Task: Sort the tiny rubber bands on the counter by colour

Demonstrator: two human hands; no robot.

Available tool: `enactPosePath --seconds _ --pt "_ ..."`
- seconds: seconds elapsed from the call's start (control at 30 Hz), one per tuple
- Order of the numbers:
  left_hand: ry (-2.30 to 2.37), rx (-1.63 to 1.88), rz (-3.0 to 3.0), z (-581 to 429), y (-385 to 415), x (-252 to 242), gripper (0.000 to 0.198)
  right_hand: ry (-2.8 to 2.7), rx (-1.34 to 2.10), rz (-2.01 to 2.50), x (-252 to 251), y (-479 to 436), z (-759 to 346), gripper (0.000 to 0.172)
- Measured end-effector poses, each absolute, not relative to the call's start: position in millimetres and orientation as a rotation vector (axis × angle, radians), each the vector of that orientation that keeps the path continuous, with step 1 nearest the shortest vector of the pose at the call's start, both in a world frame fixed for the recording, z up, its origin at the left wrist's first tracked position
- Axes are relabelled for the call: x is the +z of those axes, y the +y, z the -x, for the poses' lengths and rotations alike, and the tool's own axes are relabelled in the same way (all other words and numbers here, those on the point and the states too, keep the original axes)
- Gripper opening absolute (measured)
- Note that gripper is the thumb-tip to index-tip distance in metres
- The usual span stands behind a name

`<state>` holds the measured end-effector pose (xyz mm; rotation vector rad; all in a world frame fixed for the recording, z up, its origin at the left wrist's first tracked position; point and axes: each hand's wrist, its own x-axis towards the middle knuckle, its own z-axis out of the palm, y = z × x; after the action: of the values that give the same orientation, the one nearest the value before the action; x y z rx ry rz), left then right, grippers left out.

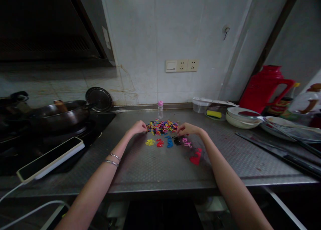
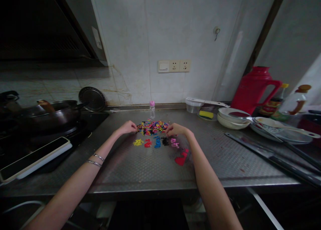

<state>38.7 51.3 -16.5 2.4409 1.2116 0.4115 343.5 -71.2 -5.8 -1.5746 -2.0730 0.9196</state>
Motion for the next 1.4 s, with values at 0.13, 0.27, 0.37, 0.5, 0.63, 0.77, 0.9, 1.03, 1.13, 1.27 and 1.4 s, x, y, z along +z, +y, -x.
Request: enactPosePath --seconds 0.13,0.27,0.37,0.5,0.63,0.77,0.9,1.03,1.13,1.27,1.4 --pt "1.21 0.336 -2.478 -39 48 -13 0.02 -1.994 0.818 1.58 -7 -68 -340 0.031" --pt "1.218 0.217 -2.449 -40 44 -11 0.023 -2.004 0.713 1.571 -10 -67 -339 0.029" --pt "1.256 0.18 -2.444 -43 41 -12 0.017 -2.017 0.646 1.569 -12 -66 -338 0.028" --pt "1.279 0.171 -2.518 -46 37 -10 0.017 -1.973 0.595 1.597 -16 -63 -340 0.025" --pt "1.345 0.186 -2.556 -50 30 -5 0.018 -1.936 0.53 1.595 -21 -58 -344 0.024" --pt "1.388 0.28 -2.601 -55 20 5 0.018 -1.906 0.444 1.618 -22 -55 -349 0.025" --pt "1.353 0.423 -2.634 -68 7 13 0.018 -1.845 0.308 1.743 -21 -55 -356 0.024" --pt "1.091 0.503 -2.679 -95 -10 13 0.02 -1.874 0.309 1.857 -25 -55 -363 0.021" --pt "0.963 0.514 -2.716 -120 -26 8 0.02 -1.924 0.354 1.909 -29 -54 -366 0.019" --pt "0.841 0.474 -2.768 -147 -47 0 0.02 -1.916 0.299 1.964 -32 -52 -366 0.022" --pt "0.815 0.404 -2.823 -160 -60 -9 0.018 -1.921 0.172 1.916 -32 -52 -364 0.032"
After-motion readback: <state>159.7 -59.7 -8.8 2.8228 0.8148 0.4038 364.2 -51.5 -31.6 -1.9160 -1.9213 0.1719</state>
